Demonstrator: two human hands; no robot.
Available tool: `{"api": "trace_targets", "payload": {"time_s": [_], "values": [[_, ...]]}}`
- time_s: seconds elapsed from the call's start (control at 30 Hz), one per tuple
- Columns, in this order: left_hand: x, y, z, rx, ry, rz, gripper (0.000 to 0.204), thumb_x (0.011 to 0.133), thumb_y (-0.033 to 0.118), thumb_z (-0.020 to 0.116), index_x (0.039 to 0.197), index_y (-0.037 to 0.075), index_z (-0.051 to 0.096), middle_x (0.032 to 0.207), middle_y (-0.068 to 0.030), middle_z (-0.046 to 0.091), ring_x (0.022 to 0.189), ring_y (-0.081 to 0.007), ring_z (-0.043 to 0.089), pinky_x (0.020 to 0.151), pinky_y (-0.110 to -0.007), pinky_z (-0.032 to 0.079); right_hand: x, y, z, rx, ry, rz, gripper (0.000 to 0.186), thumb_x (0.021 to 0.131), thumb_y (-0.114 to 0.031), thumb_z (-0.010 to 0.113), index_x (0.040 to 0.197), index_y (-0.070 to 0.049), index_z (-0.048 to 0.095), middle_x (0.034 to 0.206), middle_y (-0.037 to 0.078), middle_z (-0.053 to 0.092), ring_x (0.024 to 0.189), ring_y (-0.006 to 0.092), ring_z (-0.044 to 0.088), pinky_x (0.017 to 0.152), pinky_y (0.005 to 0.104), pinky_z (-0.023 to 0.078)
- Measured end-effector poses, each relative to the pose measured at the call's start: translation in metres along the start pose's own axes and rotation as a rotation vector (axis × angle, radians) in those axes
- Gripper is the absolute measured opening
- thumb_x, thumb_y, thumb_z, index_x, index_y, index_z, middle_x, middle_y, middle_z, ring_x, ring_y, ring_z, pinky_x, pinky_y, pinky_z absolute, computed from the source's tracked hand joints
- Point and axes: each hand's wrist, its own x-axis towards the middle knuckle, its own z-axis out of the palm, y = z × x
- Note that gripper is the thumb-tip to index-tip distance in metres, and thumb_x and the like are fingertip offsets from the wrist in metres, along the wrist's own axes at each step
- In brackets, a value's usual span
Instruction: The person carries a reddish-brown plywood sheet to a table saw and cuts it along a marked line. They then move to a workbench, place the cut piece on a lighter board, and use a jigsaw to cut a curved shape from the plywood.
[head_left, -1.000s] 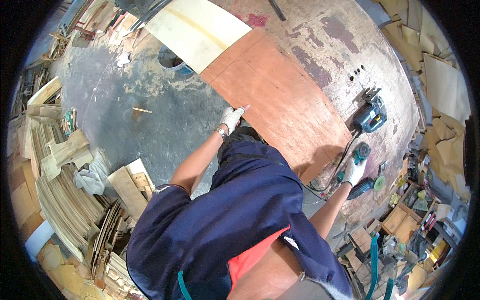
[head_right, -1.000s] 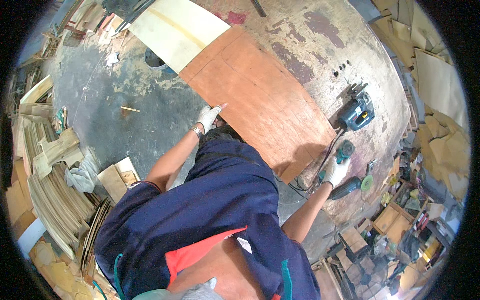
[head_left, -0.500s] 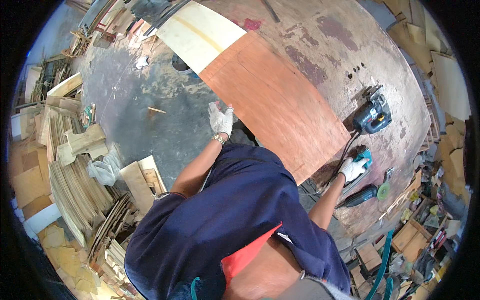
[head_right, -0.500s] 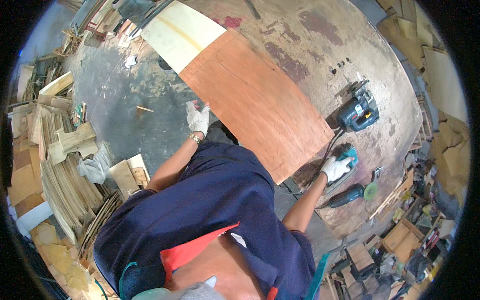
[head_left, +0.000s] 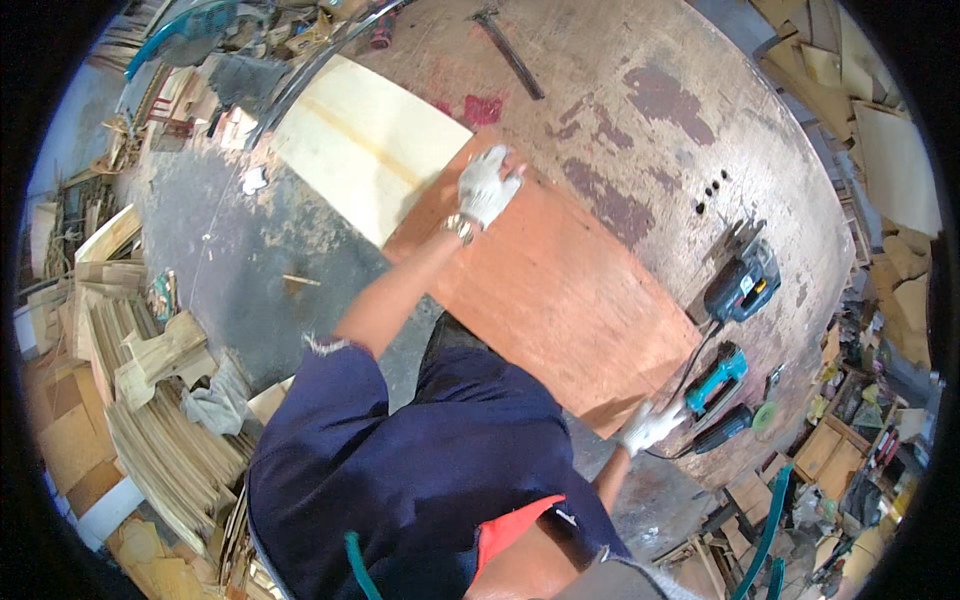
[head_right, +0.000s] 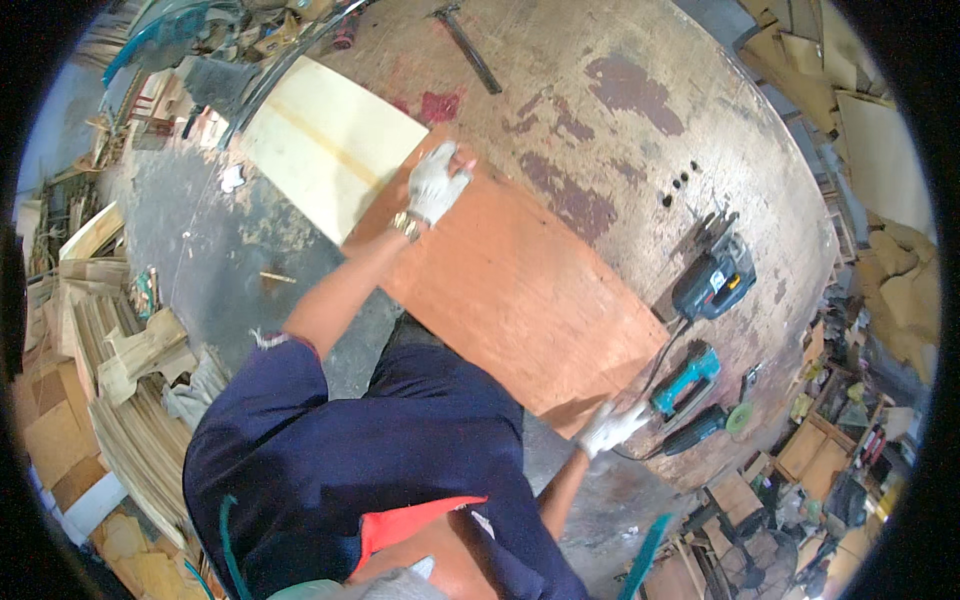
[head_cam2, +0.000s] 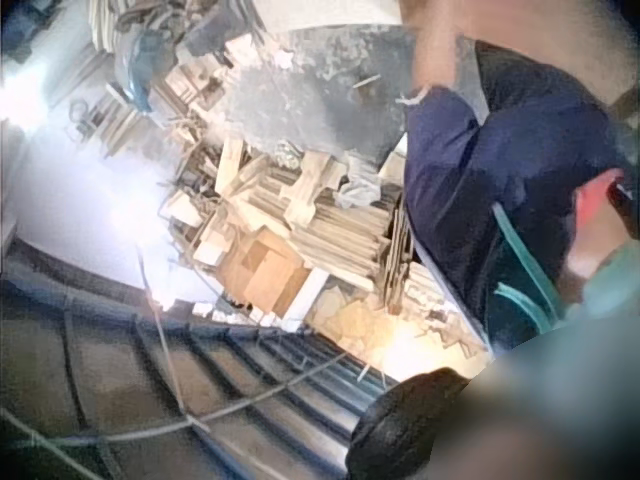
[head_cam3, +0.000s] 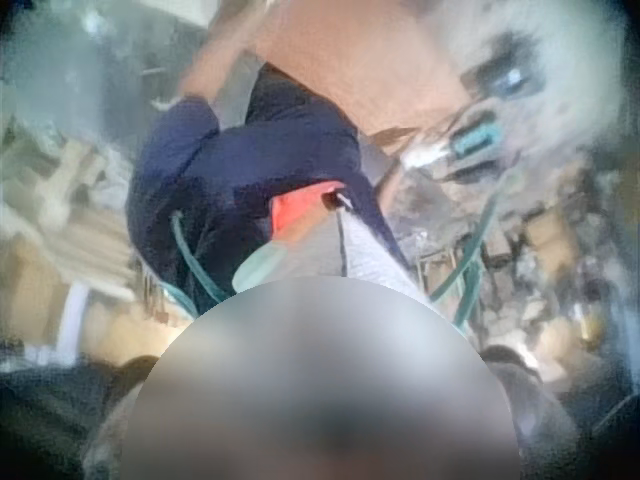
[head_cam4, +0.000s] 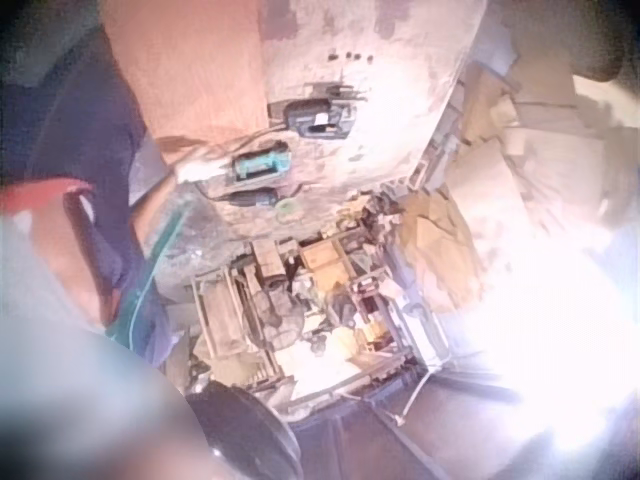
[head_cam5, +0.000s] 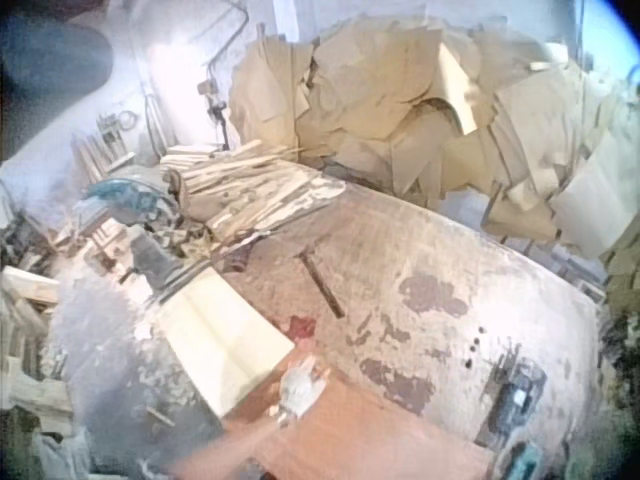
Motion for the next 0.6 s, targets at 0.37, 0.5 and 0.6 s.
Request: {"api": "trace_targets", "payload": {"time_s": [0.37,0.5,0.6], "values": [[0.234,0.0,0.087,0.267,-0.245,-0.19,0.076,0.08,0.049,0.071,0.138,0.006,0.045,0.11,-0.0259,0.07,0.104,-0.0377,0.071,0.085,-0.05,0.057,-0.136,-0.132,-0.009,0.256,-0.232,-0.059,0.047,0.088,0.002,0.066,0.134,-0.004,0.062,0.105,0.009,0.066,0.088,0.0182,0.065,0.07,0.0292,0.054],[0.231,-0.027,0.071,0.06,-0.02,-0.34,0.077,0.079,0.043,0.074,0.136,0.001,0.042,0.106,-0.0263,0.072,0.097,-0.0371,0.074,0.084,-0.046,0.059,-0.115,-0.156,-0.016,0.513,-0.227,0.251,0.043,0.092,0.0,0.063,0.134,-0.003,0.062,0.106,0.01,0.067,0.082,0.016,0.063,0.068,0.0295,0.056],[0.218,-0.049,0.057,-0.427,-0.064,-0.354,0.032,0.092,0.025,0.065,0.11,0.003,0.051,0.074,-0.0132,0.067,0.062,-0.023,0.068,0.051,-0.041,0.054,-0.113,-0.138,-0.006,0.556,-0.237,0.211,0.038,0.093,-0.002,0.064,0.131,-0.002,0.064,0.101,0.008,0.068,0.082,0.0138,0.063,0.068,0.0278,0.055]]}}
